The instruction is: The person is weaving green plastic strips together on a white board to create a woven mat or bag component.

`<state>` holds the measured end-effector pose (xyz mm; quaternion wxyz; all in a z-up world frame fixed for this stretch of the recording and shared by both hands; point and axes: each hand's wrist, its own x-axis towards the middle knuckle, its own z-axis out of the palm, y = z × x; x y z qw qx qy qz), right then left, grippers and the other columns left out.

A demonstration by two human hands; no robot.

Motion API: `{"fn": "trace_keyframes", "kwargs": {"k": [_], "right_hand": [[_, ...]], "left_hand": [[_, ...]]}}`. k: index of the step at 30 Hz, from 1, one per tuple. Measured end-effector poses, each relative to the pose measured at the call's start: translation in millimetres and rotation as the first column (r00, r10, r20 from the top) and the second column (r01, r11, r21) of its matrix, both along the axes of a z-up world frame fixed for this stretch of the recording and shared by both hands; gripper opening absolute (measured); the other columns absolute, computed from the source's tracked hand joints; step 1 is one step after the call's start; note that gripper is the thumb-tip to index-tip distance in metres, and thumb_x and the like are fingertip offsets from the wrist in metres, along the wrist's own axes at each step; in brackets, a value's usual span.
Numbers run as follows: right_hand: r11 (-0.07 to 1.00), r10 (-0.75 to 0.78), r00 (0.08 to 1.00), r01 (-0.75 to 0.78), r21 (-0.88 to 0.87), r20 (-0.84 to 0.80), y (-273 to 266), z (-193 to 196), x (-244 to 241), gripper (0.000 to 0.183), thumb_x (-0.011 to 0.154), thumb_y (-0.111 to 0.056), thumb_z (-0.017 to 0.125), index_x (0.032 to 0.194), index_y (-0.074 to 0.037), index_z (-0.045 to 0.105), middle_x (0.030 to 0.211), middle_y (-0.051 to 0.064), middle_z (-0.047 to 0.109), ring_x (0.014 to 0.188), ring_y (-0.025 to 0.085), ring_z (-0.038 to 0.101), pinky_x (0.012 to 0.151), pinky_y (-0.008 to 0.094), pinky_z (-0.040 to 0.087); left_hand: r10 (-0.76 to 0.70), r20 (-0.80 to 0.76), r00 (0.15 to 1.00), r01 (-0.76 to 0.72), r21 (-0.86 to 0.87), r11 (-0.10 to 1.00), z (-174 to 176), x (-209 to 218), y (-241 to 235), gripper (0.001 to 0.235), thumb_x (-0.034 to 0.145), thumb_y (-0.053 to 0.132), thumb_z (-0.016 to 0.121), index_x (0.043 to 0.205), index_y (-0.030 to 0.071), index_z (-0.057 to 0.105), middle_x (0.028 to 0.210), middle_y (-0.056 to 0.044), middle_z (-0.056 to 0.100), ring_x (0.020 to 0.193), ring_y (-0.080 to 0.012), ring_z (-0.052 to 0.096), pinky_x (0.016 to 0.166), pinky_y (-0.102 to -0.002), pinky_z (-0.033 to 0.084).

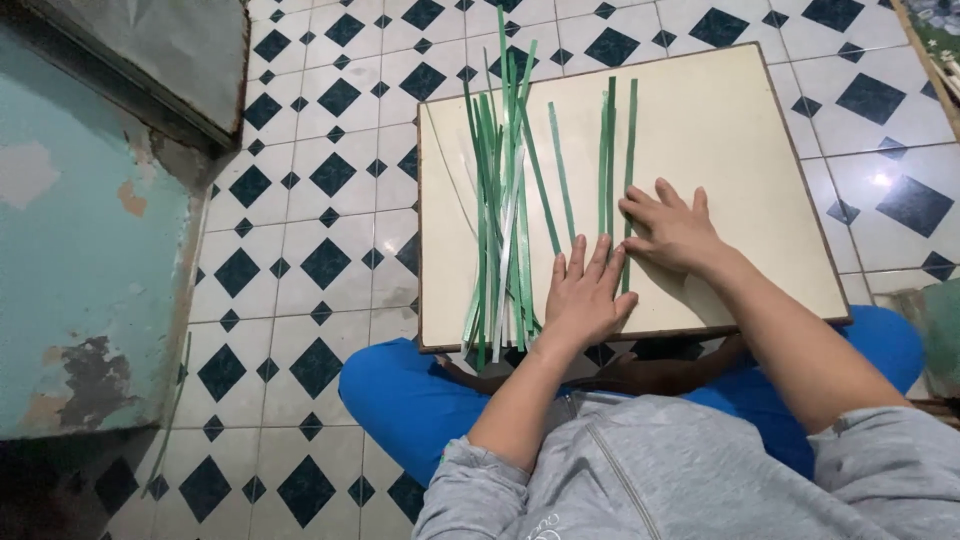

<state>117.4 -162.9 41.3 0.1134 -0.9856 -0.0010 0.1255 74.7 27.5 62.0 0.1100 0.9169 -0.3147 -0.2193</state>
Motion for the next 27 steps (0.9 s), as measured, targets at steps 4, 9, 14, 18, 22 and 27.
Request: {"fn": "trace_keyframes", "kwargs": {"k": [4,9,14,18,22,27], "right_hand": [[1.0,-0.007,1.0,0.007,-0.008,-0.022,0,11,-5,0.064,0.088,-0.05,0.058,0.148,-0.033,0.042,0.157,-0.002,0.038,0.148,0.033,0.022,0.109,0.072,0.007],[1.0,0.013,1.0,-0.013,0.0,0.001,-6,-2,-6,0.065,0.089,-0.051,0.056,0.149,-0.034,0.04,0.158,-0.003,0.036,0.147,0.032,0.022,0.107,0.075,0.008],[0.999,0.044,0.998,-0.044,-0.012,0.033,-9,-15,0,0.066,0.09,-0.049,0.056,0.151,-0.035,0.035,0.159,-0.004,0.033,0.148,0.032,0.02,0.106,0.078,0.007],[0.998,0.061,0.998,-0.061,-0.001,0.031,-13,-18,1,0.065,0.091,-0.052,0.053,0.151,-0.035,0.035,0.16,-0.004,0.031,0.149,0.032,0.018,0.105,0.08,0.004],[0.997,0.076,0.996,-0.076,0.005,0.04,-17,-24,3,0.064,0.092,-0.051,0.053,0.151,-0.035,0.035,0.16,-0.004,0.03,0.149,0.032,0.017,0.105,0.08,0.002],[0.993,0.116,0.99,-0.118,0.01,0.079,-12,-26,16,0.062,0.092,-0.05,0.052,0.15,-0.033,0.037,0.161,-0.002,0.029,0.15,0.034,0.017,0.106,0.079,0.002]], "left_hand": [[-0.014,0.04,0.999,0.015,-0.01,1.0,-8,1,1,0.077,0.094,0.065,0.02,0.157,0.022,0.014,0.165,-0.007,0.004,0.151,-0.0361,-0.004,0.12,-0.055,-0.001],[-0.012,0.058,0.998,0.012,-0.001,1.0,-8,-1,0,0.078,0.093,0.069,0.021,0.157,0.025,0.016,0.165,-0.007,0.005,0.151,-0.0366,-0.004,0.12,-0.055,0.0],[-0.011,0.067,0.998,0.012,-0.02,1.0,-12,-1,0,0.078,0.092,0.071,0.021,0.157,0.027,0.014,0.165,-0.008,0.007,0.151,-0.0375,-0.003,0.119,-0.057,0.0],[-0.02,0.07,0.997,0.02,0.002,1.0,-10,-2,-1,0.076,0.091,0.073,0.022,0.156,0.033,0.017,0.165,-0.006,0.005,0.151,-0.0379,-0.005,0.119,-0.056,-0.001],[-0.028,0.096,0.995,0.027,0.006,1.0,-18,-1,-1,0.076,0.091,0.073,0.023,0.156,0.035,0.019,0.165,-0.003,0.006,0.151,-0.038,-0.004,0.119,-0.057,0.001],[-0.032,0.084,0.996,0.032,0.005,0.999,-8,-2,0,0.077,0.09,0.073,0.024,0.155,0.033,0.021,0.165,-0.004,0.008,0.15,-0.0396,-0.004,0.118,-0.058,0.001]]}}
